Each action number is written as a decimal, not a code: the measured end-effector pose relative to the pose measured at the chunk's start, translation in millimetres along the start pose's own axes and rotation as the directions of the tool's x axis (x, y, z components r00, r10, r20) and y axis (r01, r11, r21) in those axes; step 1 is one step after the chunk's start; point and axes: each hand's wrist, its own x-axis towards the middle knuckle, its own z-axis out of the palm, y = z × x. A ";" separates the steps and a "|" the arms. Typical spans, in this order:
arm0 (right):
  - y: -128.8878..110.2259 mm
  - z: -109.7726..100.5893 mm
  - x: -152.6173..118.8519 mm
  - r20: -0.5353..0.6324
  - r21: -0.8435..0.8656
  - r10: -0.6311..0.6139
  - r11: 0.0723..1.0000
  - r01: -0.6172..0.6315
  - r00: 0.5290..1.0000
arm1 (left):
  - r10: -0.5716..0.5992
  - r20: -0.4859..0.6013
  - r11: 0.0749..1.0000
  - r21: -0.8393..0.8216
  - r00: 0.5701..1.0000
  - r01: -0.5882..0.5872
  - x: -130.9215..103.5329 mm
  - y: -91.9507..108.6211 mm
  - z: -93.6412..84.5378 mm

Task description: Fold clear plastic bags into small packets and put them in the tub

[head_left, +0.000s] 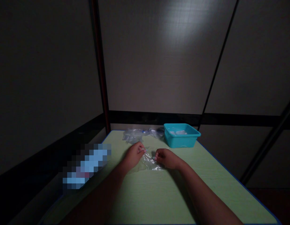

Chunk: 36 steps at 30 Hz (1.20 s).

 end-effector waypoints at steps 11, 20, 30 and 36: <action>-10.8 -7.0 0.3 -0.358 -0.257 0.028 0.958 -0.127 0.933 | 0.204 0.142 0.923 0.303 0.969 -0.239 -10.8 25.6 -3.1; -17.3 9.7 -10.1 0.185 -0.468 0.240 0.874 -0.129 0.953 | -0.158 0.368 0.836 0.544 0.916 -0.074 -17.7 -0.4 1.9; -16.0 7.2 -11.2 0.126 -0.458 0.216 0.878 -0.136 0.968 | -0.076 0.321 0.830 0.546 0.944 -0.119 -12.5 1.9 1.7; -11.4 -2.3 -8.9 -0.011 -0.441 0.198 0.879 -0.182 0.980 | -0.144 0.382 0.828 0.551 0.913 -0.100 -14.2 -1.8 -2.9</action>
